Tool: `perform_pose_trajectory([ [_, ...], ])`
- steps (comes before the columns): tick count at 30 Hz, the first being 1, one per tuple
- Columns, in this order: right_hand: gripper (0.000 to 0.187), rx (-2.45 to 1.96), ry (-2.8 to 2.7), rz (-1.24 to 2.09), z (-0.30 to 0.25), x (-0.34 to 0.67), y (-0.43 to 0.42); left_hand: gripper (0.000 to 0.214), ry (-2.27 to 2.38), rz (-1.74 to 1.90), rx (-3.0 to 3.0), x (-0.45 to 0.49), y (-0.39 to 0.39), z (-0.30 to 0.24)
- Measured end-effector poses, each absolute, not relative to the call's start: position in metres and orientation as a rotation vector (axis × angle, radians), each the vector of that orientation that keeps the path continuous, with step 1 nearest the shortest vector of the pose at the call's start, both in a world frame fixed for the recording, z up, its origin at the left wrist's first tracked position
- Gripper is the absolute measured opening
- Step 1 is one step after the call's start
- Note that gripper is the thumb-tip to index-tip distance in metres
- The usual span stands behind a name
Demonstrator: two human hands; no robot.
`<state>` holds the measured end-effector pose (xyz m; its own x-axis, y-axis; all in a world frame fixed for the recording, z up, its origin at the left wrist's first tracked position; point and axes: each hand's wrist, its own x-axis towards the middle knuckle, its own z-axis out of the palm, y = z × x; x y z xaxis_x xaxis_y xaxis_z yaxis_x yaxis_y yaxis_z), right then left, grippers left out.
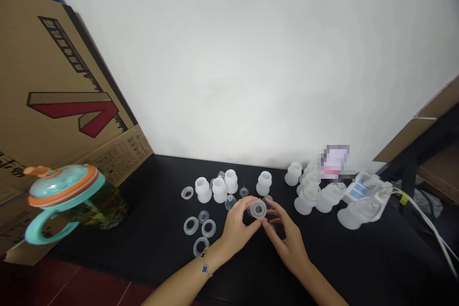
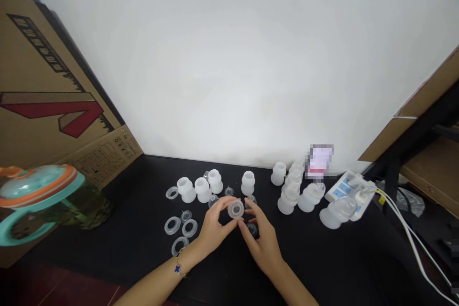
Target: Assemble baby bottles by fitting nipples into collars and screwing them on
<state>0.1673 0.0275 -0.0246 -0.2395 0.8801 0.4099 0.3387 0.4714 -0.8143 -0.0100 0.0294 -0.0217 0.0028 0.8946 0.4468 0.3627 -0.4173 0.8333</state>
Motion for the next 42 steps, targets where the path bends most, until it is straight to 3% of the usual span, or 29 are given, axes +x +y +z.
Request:
perform_pose_trajectory([
  [7,0.035,-1.086,-1.755,0.849,-0.016,0.169,0.029,0.031,1.271,1.441,1.833,-0.011,0.030,-0.023],
  [15,0.035,-1.101,-1.755,0.847,-0.015,0.168,0.031,0.027,1.305,1.434,2.037,-0.013,0.029,-0.020],
  [25,0.039,-1.137,-1.787,0.869,-0.021,0.169,0.030,0.041,1.061,1.387,2.247,-0.015,0.030,-0.022],
  [31,0.033,-1.147,-1.731,0.934,-0.017,0.169,0.032,0.048,0.953,1.355,2.260,-0.015,0.028,-0.020],
  [38,0.035,-1.179,-1.576,1.065,-0.015,0.170,0.033,0.019,1.225,1.384,1.922,-0.015,0.027,-0.015],
  [42,0.036,-1.147,-1.581,1.069,-0.013,0.170,0.032,0.020,1.204,1.322,1.909,-0.014,0.029,-0.014],
])
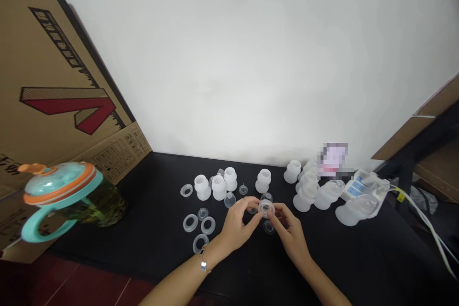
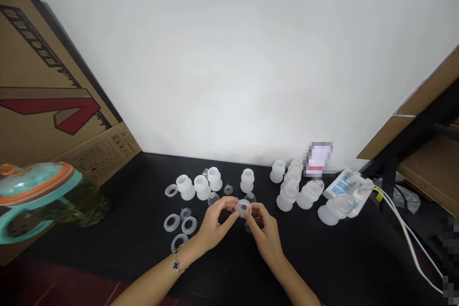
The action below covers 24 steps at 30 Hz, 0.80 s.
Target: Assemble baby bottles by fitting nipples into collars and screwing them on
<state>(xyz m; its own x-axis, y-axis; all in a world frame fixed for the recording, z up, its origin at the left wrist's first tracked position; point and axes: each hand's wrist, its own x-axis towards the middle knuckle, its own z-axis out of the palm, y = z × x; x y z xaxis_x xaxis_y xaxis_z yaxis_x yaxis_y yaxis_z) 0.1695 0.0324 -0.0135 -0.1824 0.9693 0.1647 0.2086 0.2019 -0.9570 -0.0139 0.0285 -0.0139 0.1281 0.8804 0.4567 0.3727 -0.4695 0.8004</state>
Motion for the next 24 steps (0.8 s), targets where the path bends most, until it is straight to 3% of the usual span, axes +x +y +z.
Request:
perform_pose_trajectory([
  [8,0.030,-1.155,-1.656,0.994,-0.0126,0.1681,0.0319,0.018,1.125,1.296,1.725,-0.0096,0.0292,-0.0128],
  [24,0.034,-1.110,-1.671,1.046,-0.0142,0.1701,0.0332,0.022,1.253,1.288,1.963,-0.0107,0.0278,-0.0180],
])
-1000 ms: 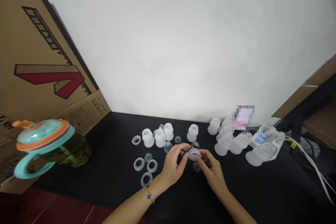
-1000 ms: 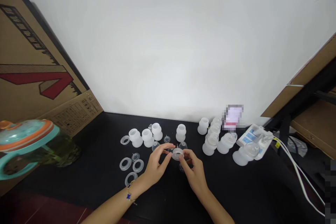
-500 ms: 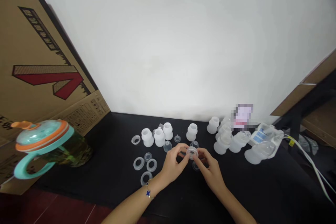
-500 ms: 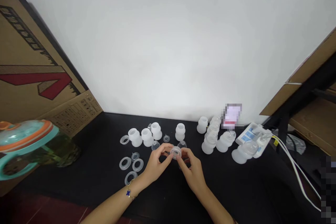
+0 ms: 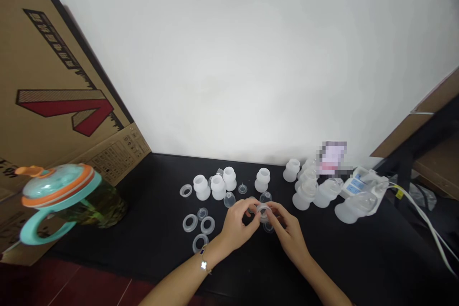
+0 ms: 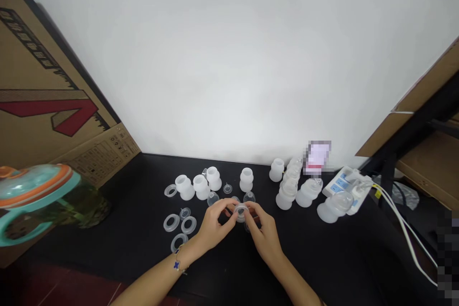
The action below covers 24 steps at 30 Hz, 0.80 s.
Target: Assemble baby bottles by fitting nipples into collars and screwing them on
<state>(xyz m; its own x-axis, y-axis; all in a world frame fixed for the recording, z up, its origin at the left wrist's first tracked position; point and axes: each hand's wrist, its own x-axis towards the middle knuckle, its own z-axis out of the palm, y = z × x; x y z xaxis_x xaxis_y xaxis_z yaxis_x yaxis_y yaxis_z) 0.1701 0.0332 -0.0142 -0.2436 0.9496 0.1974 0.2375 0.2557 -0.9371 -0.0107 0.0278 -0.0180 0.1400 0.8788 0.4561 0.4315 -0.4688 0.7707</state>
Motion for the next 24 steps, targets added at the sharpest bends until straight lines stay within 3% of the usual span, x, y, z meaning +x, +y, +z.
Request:
perform_pose_trajectory([
  [24,0.032,-1.020,-1.405,1.272,-0.0173,0.1672,0.0357,0.022,1.210,1.250,1.921,-0.0094,0.0265,-0.0163],
])
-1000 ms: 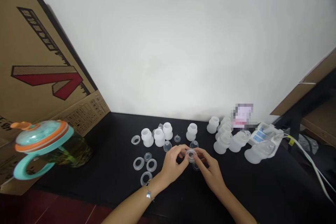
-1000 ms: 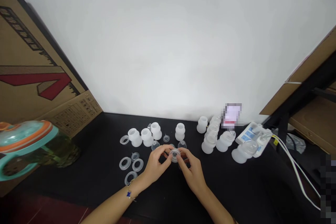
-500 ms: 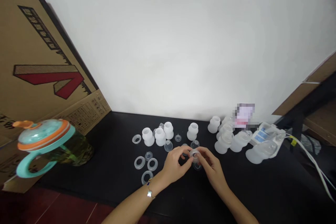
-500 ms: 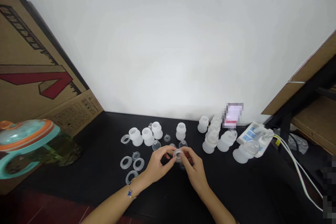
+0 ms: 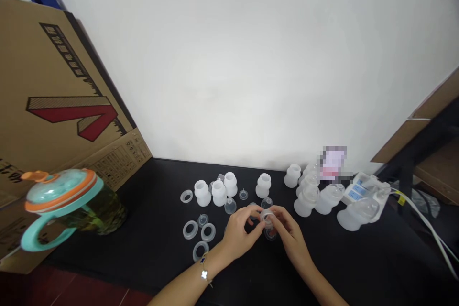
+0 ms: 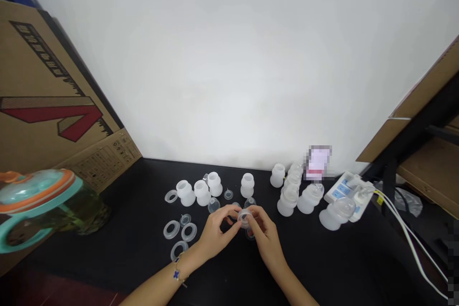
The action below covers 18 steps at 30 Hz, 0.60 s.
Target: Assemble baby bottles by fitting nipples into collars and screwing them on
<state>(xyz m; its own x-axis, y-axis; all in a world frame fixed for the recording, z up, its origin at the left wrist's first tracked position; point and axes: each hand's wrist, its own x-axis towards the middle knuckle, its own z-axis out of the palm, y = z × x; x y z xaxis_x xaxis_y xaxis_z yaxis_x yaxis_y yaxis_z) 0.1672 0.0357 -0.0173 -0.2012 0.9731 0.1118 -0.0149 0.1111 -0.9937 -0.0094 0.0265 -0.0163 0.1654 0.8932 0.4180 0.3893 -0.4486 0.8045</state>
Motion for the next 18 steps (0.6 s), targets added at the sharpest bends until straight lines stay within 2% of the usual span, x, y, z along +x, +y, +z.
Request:
perform_pose_trajectory([
  [18,0.031,-0.997,-1.360,1.330,-0.0185,0.1661,0.0361,0.024,1.174,1.256,1.960,-0.0099,0.0273,-0.0190],
])
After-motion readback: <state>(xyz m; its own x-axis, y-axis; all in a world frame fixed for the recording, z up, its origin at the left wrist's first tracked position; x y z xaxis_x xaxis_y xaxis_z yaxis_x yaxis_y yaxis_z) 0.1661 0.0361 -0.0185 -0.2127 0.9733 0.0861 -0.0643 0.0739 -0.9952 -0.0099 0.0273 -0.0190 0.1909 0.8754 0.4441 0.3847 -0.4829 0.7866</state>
